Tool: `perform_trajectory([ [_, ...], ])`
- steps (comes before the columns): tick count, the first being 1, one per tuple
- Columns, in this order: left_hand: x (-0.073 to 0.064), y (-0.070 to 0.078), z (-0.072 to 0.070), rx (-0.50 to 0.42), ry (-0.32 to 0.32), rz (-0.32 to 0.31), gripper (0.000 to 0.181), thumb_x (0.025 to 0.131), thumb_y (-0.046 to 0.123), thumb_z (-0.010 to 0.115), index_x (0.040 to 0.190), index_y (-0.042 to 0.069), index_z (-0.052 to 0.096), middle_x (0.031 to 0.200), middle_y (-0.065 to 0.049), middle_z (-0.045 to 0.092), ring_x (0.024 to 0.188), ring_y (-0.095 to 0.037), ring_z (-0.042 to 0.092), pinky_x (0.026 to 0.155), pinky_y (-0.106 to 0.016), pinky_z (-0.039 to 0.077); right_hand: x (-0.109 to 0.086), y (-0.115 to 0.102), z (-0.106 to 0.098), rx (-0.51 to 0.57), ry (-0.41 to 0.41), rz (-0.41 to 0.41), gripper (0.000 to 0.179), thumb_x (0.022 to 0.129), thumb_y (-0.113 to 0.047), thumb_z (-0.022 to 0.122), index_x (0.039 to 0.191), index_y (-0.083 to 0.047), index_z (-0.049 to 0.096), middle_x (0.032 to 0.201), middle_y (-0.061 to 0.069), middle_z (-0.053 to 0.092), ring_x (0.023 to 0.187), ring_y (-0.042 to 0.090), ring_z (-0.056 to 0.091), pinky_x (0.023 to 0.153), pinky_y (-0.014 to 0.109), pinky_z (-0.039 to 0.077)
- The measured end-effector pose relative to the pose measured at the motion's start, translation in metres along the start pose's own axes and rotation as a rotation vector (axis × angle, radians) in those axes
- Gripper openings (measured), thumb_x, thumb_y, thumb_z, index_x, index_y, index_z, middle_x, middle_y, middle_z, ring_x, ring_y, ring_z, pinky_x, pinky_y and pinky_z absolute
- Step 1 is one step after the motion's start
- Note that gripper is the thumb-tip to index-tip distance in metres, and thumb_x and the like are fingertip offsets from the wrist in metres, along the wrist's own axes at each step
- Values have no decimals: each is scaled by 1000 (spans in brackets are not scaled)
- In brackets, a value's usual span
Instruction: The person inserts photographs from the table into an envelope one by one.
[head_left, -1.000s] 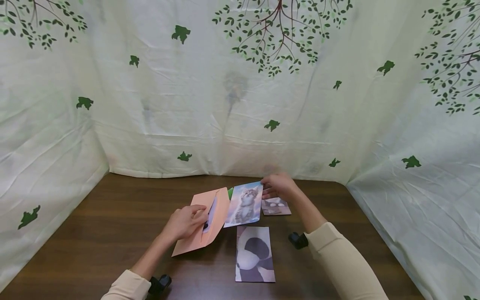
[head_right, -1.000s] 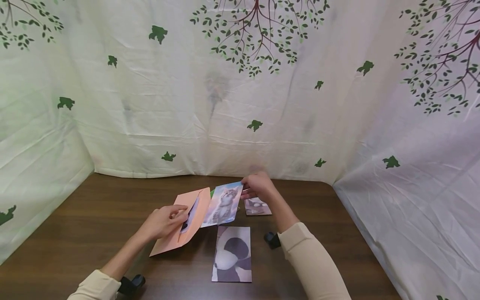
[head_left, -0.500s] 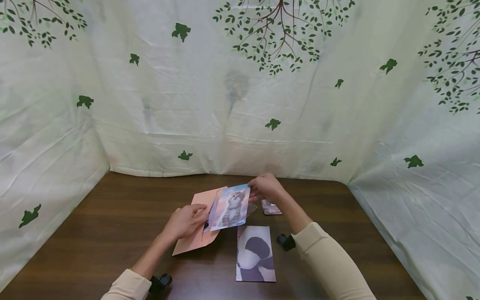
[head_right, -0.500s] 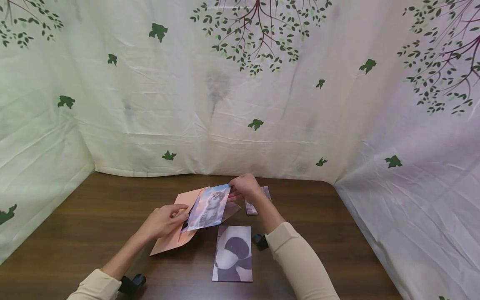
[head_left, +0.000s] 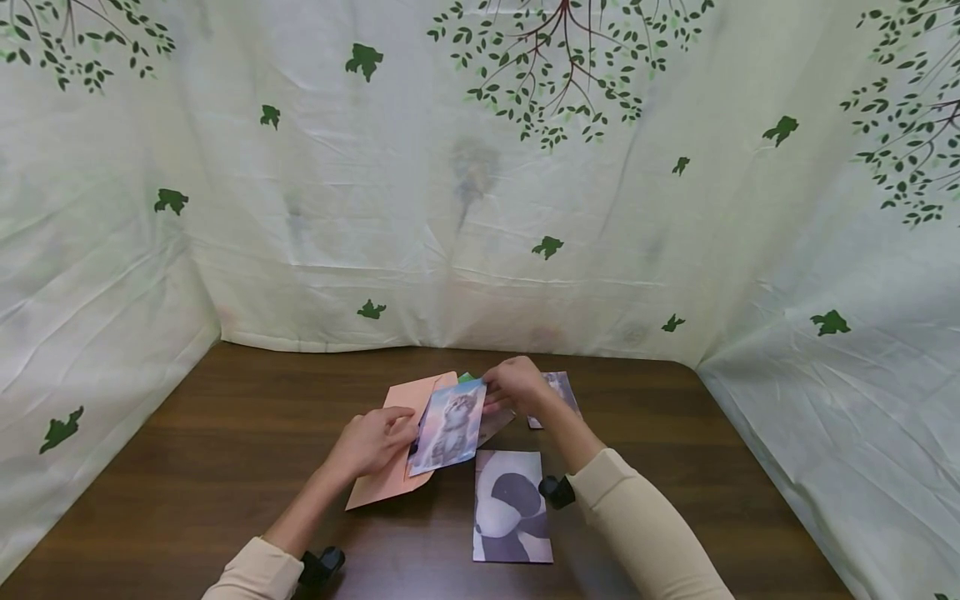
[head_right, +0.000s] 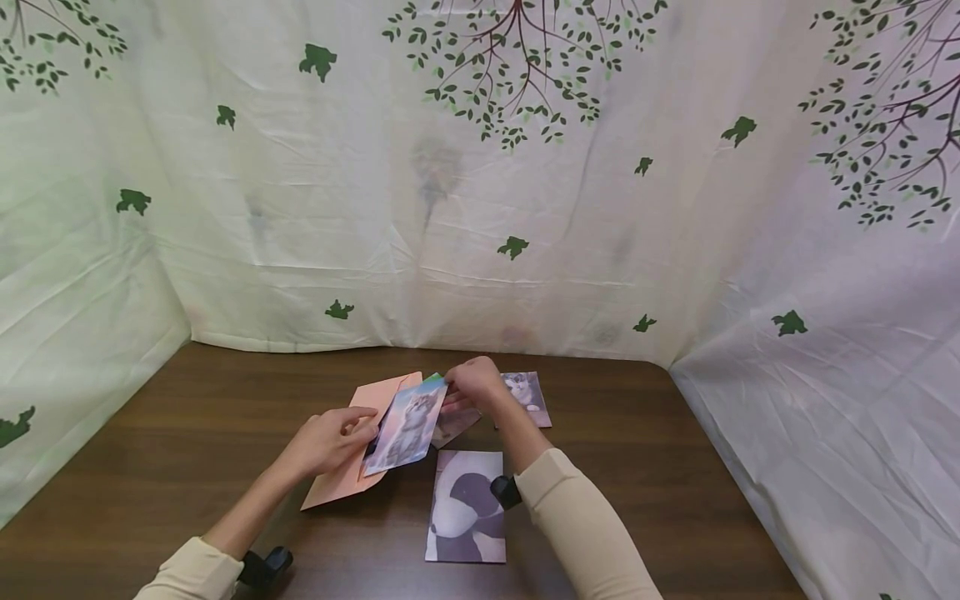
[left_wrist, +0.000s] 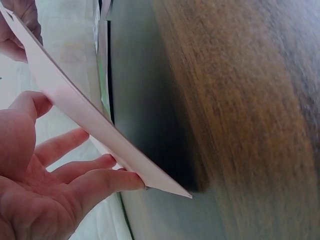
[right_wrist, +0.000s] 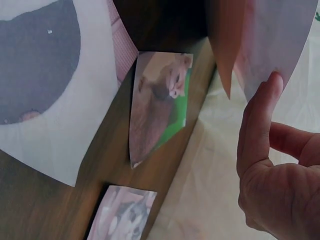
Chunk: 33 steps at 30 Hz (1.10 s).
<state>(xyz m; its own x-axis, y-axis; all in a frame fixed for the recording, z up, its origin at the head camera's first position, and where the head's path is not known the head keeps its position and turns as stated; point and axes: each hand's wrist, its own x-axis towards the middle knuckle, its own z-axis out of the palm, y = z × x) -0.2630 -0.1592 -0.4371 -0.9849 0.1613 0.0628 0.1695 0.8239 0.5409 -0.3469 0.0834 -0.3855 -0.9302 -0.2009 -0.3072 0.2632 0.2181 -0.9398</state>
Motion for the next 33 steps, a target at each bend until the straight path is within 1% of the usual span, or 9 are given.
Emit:
perform_trajectory([
  [4,1,1,0,-3,0,-7,42,99,33,60,132,7,68,134,-21,65,124,-45,59,100,-57,47,1,3,4,0,11,1,21,96,-2,57,106,14,66,84,16,66,56,19,67,57,31,59],
  [7,1,1,1,-11,8,-7,43,99,33,60,132,7,68,135,-21,65,124,-46,60,100,-57,47,2,3,7,1,25,-4,21,96,-1,57,107,14,65,84,16,66,56,19,67,57,32,59],
  [10,1,0,1,-13,13,-8,43,99,32,60,132,7,68,135,-21,65,123,-46,60,99,-57,48,3,3,9,-4,34,-12,21,96,-2,58,108,13,66,86,16,67,58,20,67,60,33,60],
  [15,0,0,-1,-7,2,-3,42,99,32,59,132,7,67,134,-21,65,121,-46,61,98,-57,48,5,4,14,-5,33,-22,22,96,-3,59,111,11,67,95,16,66,62,22,69,70,40,62],
  [18,0,1,-1,-2,4,11,41,100,31,58,132,7,67,133,-21,66,120,-46,61,97,-57,49,6,4,19,11,28,-31,22,96,-1,59,112,12,67,98,17,65,60,22,68,70,41,62],
  [22,0,0,0,-2,11,17,41,100,31,58,131,8,68,132,-20,67,119,-46,62,97,-56,49,6,3,26,16,22,-42,22,96,1,59,113,12,66,99,17,65,59,22,68,67,39,62],
  [24,0,0,0,-4,13,15,41,100,32,58,131,8,68,132,-20,67,119,-45,63,96,-56,49,7,2,29,12,22,-43,22,96,1,59,113,12,67,100,17,66,59,22,69,70,42,62],
  [28,1,0,0,-7,11,8,41,99,33,59,131,8,68,132,-20,67,119,-45,63,96,-57,49,10,4,36,-2,25,-41,19,96,0,60,109,12,68,95,16,67,59,21,70,77,46,61],
  [33,1,-1,1,-6,5,3,43,100,34,59,132,8,67,133,-21,66,121,-45,62,98,-57,48,12,7,42,3,28,-39,18,94,2,60,107,12,68,86,17,67,57,20,68,72,42,62],
])
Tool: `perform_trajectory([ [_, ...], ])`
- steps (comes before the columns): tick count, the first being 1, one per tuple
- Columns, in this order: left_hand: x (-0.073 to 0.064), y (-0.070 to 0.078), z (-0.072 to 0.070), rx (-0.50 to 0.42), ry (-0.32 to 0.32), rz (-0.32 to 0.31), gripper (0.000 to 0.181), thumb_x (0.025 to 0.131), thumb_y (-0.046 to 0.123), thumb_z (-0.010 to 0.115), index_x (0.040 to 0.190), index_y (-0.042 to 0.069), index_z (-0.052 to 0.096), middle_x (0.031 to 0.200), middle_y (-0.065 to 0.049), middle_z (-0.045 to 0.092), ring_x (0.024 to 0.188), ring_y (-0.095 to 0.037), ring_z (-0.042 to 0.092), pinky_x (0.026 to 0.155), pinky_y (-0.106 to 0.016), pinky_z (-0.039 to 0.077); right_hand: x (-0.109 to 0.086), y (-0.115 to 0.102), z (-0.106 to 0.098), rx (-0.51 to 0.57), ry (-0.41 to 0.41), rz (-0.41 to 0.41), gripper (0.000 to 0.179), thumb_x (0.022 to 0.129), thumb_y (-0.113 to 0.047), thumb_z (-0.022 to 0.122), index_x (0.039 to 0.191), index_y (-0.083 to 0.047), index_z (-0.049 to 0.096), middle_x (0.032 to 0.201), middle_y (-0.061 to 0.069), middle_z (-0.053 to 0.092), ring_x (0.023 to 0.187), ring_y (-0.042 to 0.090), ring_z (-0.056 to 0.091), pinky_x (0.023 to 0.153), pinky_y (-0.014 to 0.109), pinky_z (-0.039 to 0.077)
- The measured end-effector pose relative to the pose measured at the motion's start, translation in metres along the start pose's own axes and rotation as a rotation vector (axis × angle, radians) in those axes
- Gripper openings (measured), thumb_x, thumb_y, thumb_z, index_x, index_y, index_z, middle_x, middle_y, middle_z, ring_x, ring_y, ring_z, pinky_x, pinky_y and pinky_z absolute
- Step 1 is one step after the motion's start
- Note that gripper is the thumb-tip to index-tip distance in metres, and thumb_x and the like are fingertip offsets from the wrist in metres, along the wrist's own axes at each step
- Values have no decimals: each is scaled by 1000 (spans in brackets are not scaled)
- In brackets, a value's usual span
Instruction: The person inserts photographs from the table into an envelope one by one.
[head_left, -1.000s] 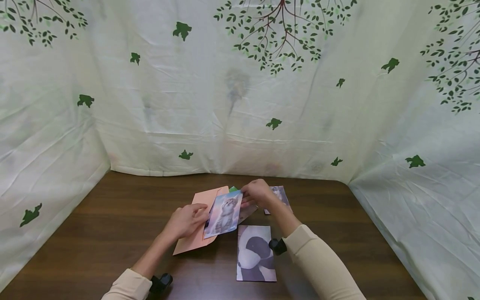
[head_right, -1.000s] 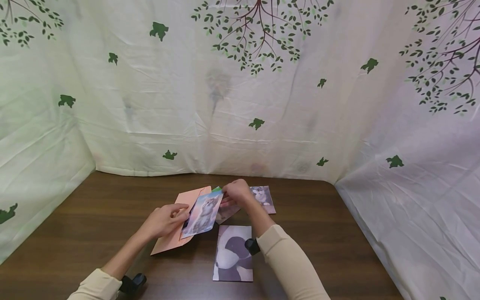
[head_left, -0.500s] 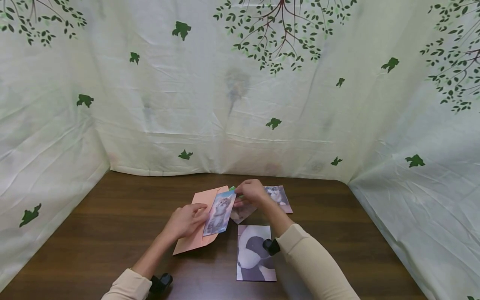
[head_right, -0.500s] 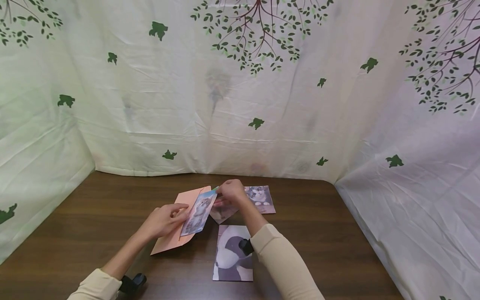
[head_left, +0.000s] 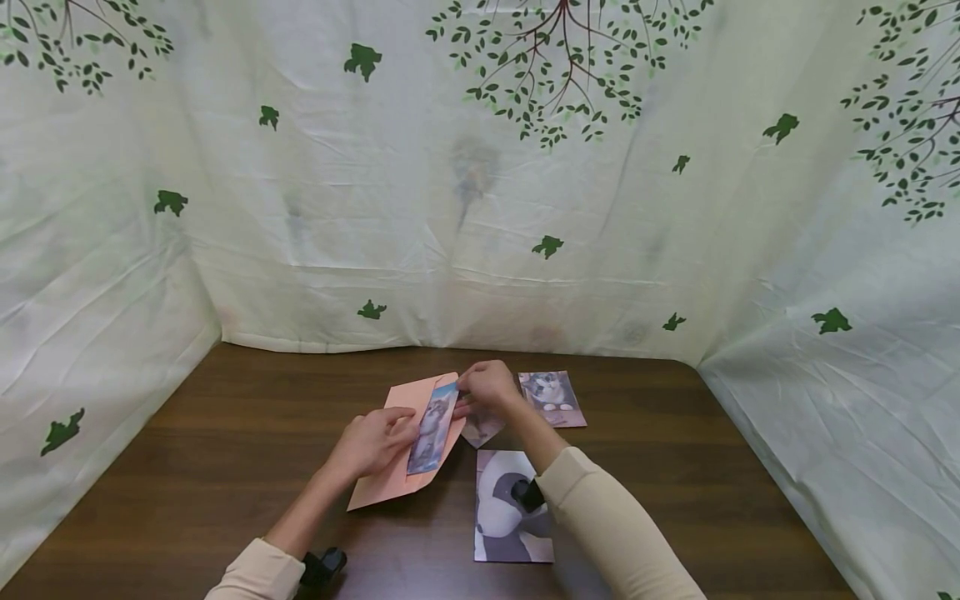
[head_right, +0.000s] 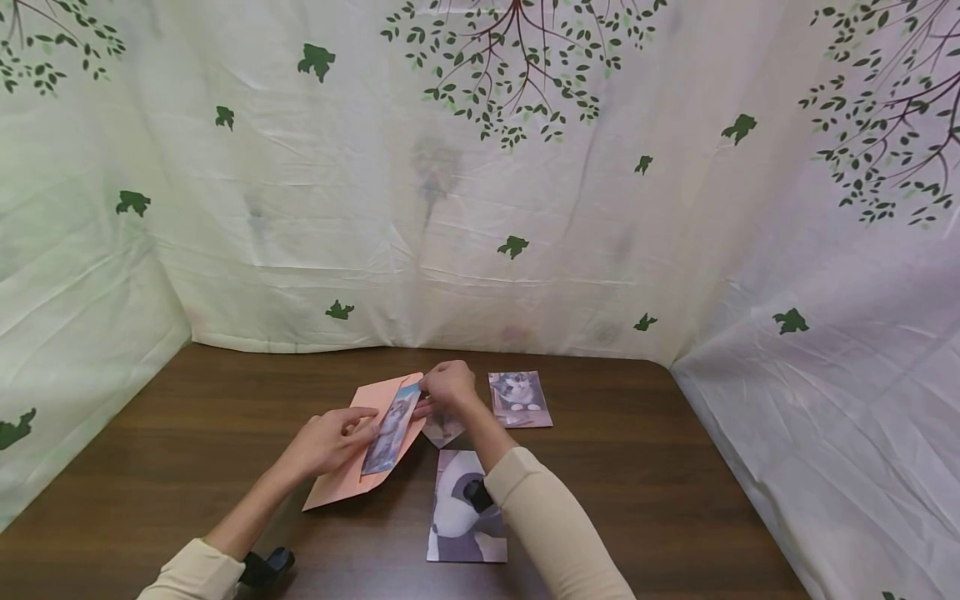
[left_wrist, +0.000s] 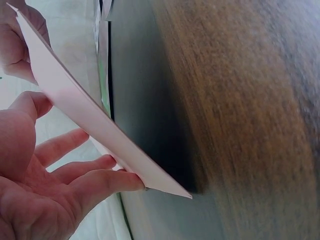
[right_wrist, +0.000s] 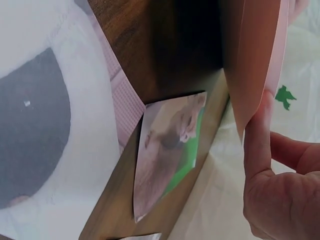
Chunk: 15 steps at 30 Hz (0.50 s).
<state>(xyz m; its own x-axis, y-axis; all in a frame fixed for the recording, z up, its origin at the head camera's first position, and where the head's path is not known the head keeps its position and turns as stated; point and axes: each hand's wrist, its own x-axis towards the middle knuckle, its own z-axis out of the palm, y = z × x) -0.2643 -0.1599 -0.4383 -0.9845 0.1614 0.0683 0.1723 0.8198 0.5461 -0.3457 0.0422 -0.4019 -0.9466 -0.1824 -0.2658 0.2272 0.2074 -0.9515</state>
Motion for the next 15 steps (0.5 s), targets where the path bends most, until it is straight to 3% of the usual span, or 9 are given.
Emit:
perform_trajectory([
  [10,0,-1,1,-9,-2,-12,43,100,34,59,133,8,67,133,-21,66,121,-46,61,99,-57,48,-2,0,4,37,-8,12,20,95,1,60,109,13,66,92,19,68,59,22,70,74,42,62],
  [15,0,-2,0,-9,3,-5,43,100,35,59,133,8,67,133,-21,66,121,-46,61,99,-57,47,-2,0,4,72,-55,22,21,94,3,58,110,15,66,91,20,69,63,23,73,71,39,62],
])
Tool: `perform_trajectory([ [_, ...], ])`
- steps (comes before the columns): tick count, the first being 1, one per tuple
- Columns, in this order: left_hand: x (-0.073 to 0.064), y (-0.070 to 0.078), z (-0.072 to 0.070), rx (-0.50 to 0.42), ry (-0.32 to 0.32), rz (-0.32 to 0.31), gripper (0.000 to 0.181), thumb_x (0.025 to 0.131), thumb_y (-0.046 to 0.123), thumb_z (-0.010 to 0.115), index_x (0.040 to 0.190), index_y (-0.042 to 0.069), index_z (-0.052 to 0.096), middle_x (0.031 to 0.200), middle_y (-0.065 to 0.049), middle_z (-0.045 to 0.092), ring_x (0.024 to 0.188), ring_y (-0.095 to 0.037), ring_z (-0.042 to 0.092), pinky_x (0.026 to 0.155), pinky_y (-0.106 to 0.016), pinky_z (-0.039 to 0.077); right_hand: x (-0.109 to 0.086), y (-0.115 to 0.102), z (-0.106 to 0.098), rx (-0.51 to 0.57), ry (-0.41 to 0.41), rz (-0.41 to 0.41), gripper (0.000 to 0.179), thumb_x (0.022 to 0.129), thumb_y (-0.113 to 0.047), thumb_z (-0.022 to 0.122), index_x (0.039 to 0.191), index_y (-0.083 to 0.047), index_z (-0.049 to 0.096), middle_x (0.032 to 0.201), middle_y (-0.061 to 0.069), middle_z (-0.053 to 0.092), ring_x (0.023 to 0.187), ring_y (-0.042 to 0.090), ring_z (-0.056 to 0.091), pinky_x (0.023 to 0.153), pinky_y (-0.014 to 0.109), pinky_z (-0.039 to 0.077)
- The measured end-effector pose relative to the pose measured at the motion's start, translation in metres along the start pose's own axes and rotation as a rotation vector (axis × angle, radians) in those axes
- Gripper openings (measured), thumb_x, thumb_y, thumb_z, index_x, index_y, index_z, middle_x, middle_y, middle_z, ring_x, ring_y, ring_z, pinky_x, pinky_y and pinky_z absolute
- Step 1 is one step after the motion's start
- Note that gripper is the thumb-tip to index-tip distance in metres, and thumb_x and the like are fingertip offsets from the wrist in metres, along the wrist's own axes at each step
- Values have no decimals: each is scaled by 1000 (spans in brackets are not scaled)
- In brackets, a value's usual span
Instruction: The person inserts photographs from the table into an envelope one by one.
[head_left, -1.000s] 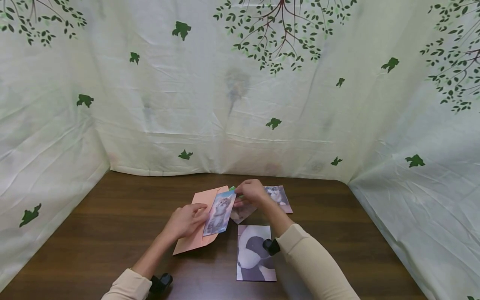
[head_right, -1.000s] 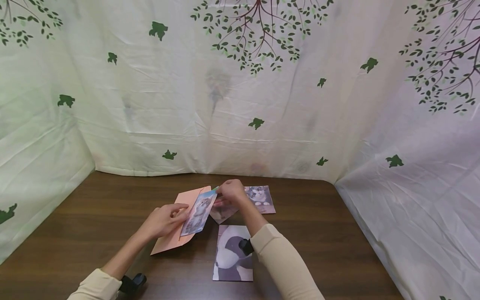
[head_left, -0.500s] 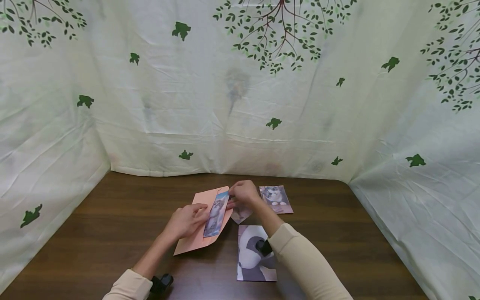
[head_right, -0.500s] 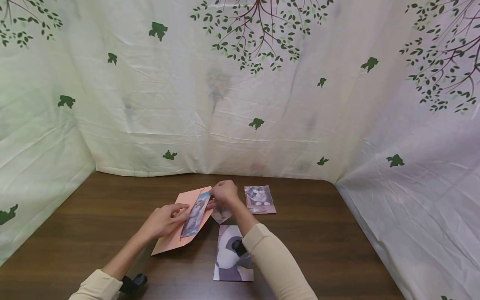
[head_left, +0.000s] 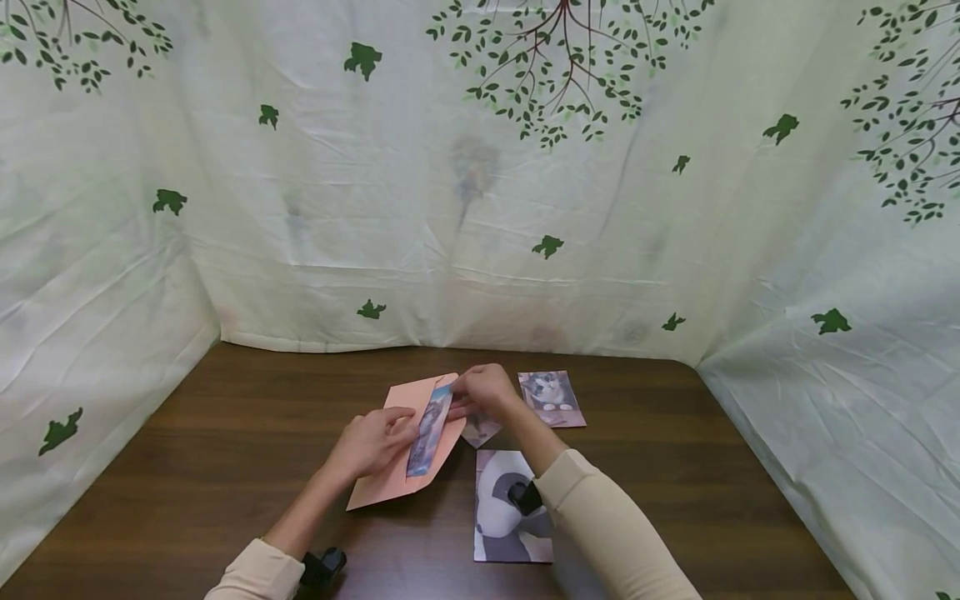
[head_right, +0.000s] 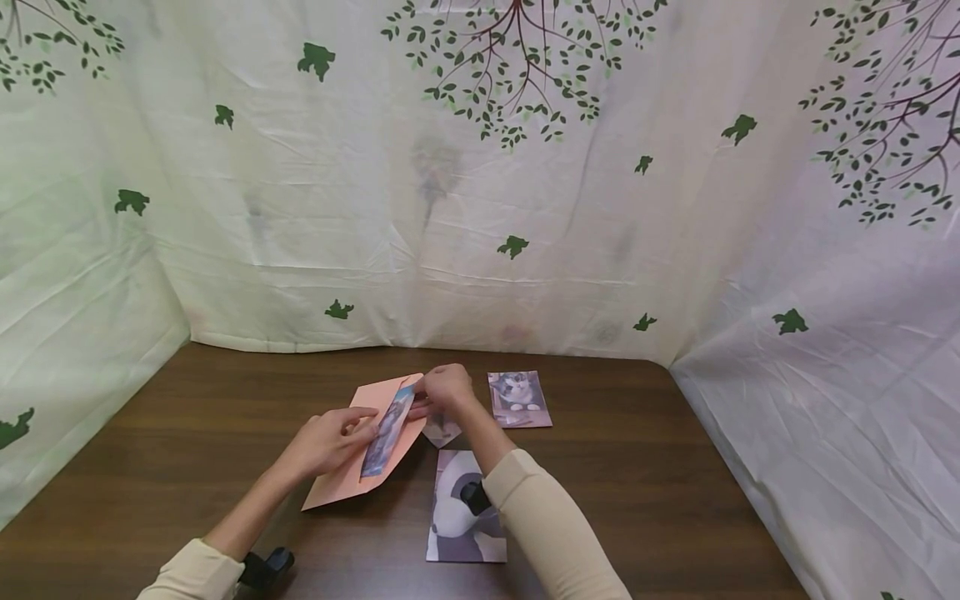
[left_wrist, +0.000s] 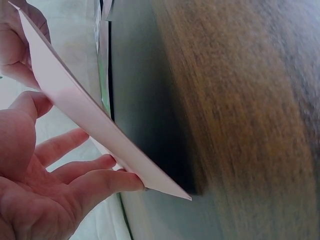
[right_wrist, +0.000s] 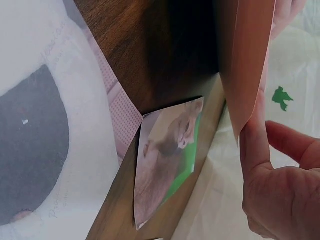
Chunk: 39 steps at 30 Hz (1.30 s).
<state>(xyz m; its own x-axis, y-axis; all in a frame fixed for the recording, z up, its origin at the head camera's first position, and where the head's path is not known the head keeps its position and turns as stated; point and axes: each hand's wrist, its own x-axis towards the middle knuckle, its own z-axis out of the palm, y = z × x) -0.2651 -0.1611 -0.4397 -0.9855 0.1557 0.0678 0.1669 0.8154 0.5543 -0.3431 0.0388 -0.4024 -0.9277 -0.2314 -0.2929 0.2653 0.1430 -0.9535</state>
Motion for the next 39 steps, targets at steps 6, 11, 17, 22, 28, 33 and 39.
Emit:
perform_trajectory([
  [6,0,0,0,-5,-3,-5,43,100,35,60,133,8,67,134,-22,65,122,-46,60,99,-58,47,-1,-1,0,23,-33,13,24,92,5,58,111,17,64,97,27,71,67,25,74,72,39,62],
  [11,-1,0,0,-9,2,-4,42,99,33,60,133,8,67,134,-21,65,122,-45,61,98,-58,48,0,2,4,57,-37,7,26,91,7,57,114,19,61,99,31,70,67,26,74,70,37,62],
  [17,-1,-1,0,-13,14,-1,42,99,33,60,132,8,68,133,-20,66,122,-45,61,98,-58,48,3,8,11,57,0,-25,24,91,9,57,114,18,62,91,29,71,61,27,73,65,38,62],
  [22,-1,0,0,-24,13,-6,42,99,34,60,133,8,68,133,-21,66,122,-46,60,99,-58,47,5,12,16,25,36,-31,23,92,8,58,113,14,64,92,31,72,67,33,76,65,39,62],
  [28,-2,0,1,-24,12,-11,42,100,34,59,132,9,68,134,-21,65,122,-47,60,98,-59,47,5,14,23,-4,62,-31,21,94,6,56,110,13,67,90,27,74,77,39,76,65,39,62],
  [33,-2,1,1,-26,7,-9,42,100,33,58,132,8,68,134,-21,65,122,-47,60,98,-59,48,7,15,26,2,82,-35,21,94,6,55,108,13,69,88,25,74,75,38,76,64,38,62],
  [39,-3,0,1,-25,7,-1,42,100,33,58,132,8,68,133,-21,66,121,-46,61,97,-58,48,11,18,28,5,87,-34,22,93,6,60,111,11,69,88,26,74,72,34,77,65,40,62],
])
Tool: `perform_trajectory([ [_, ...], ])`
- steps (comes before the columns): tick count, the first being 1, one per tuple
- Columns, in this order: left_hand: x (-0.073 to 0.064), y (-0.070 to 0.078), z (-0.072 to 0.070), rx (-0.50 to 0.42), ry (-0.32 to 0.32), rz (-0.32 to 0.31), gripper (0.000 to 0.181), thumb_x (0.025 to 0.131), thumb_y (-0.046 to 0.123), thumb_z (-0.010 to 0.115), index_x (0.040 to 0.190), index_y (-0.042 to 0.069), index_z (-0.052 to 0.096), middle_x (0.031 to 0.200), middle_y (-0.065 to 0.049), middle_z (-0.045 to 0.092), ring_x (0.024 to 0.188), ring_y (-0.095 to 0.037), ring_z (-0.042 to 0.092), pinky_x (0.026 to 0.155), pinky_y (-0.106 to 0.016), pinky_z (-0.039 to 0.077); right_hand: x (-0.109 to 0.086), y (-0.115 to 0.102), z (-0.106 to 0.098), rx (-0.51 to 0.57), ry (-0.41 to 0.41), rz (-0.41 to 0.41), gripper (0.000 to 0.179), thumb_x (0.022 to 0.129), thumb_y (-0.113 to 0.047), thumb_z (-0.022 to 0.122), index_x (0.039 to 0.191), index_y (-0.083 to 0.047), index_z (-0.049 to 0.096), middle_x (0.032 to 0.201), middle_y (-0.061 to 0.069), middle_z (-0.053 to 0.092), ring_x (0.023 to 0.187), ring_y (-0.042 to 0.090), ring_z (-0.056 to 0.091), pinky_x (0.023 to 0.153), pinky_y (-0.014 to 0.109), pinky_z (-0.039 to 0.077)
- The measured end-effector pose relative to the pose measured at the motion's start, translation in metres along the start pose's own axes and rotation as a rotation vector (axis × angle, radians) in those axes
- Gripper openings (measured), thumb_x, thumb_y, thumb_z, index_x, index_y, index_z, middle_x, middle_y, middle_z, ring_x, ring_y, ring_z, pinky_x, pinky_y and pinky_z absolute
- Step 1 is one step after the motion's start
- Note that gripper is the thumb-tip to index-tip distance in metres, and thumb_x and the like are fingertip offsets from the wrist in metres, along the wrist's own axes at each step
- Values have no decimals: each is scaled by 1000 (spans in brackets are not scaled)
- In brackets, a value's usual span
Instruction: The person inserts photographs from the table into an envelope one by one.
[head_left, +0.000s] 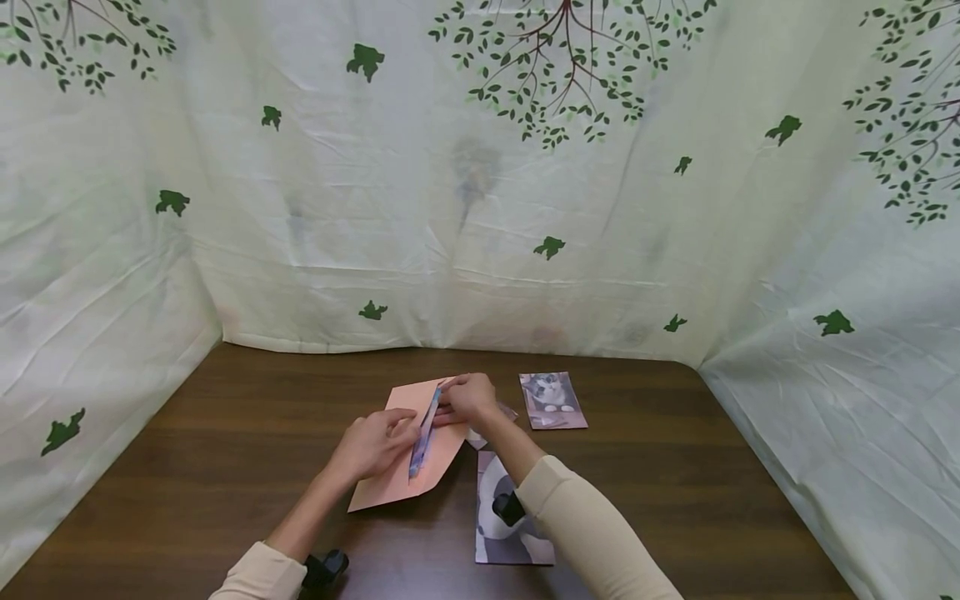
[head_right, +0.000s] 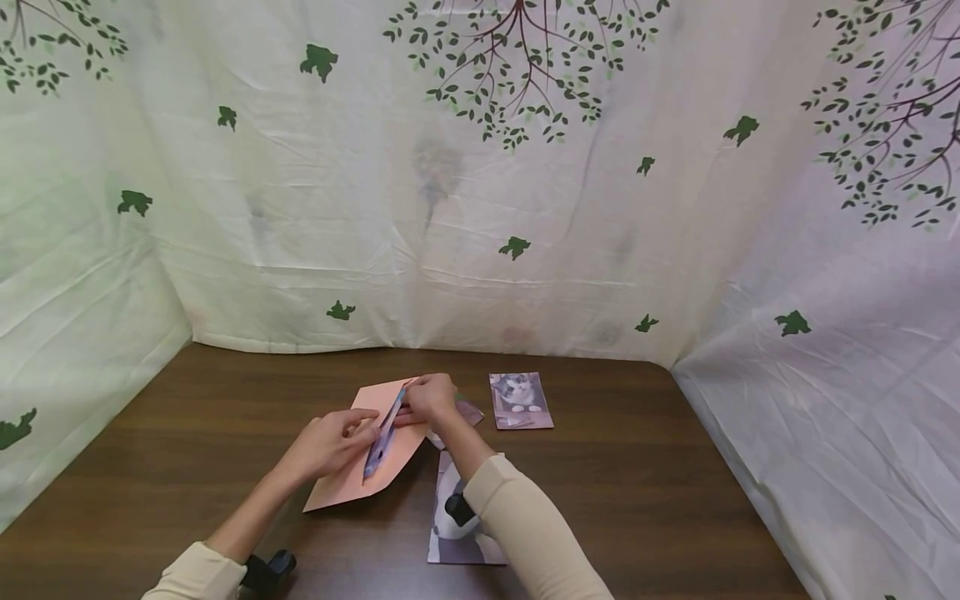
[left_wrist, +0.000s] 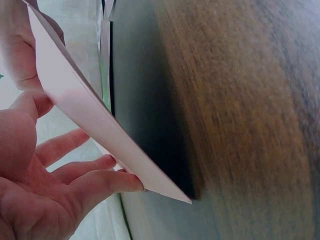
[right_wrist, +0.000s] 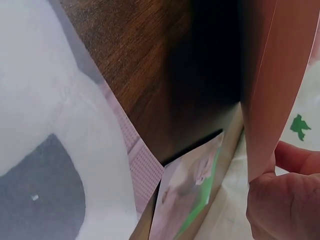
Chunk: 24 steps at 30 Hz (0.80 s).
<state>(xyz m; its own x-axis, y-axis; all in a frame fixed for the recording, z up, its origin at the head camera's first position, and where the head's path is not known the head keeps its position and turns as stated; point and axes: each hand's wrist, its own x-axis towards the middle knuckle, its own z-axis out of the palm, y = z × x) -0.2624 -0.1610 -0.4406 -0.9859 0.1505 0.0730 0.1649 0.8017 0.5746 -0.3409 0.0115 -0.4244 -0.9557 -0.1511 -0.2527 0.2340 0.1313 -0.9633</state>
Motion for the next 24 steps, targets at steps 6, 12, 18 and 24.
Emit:
perform_trajectory([
  [6,1,1,0,-1,10,0,42,100,33,59,131,8,68,132,-22,66,121,-46,61,97,-58,48,2,2,3,19,3,-1,27,92,6,60,117,14,66,82,25,73,72,36,76,65,41,62],
  [12,2,1,0,-3,11,5,41,99,33,59,131,8,68,133,-21,66,121,-46,61,98,-58,48,3,3,6,26,19,-10,28,90,8,60,117,14,66,79,20,72,66,32,75,63,40,62],
  [18,2,1,0,-4,17,9,41,99,32,59,131,8,68,132,-22,66,119,-47,62,97,-58,48,4,3,9,8,36,-20,29,88,10,61,116,14,68,76,18,71,56,21,70,60,37,61],
  [24,2,0,0,-8,19,3,41,99,32,59,131,8,68,131,-22,66,119,-46,62,96,-57,49,4,3,12,-25,75,-33,27,88,8,63,113,12,69,78,20,72,58,24,72,58,36,61],
])
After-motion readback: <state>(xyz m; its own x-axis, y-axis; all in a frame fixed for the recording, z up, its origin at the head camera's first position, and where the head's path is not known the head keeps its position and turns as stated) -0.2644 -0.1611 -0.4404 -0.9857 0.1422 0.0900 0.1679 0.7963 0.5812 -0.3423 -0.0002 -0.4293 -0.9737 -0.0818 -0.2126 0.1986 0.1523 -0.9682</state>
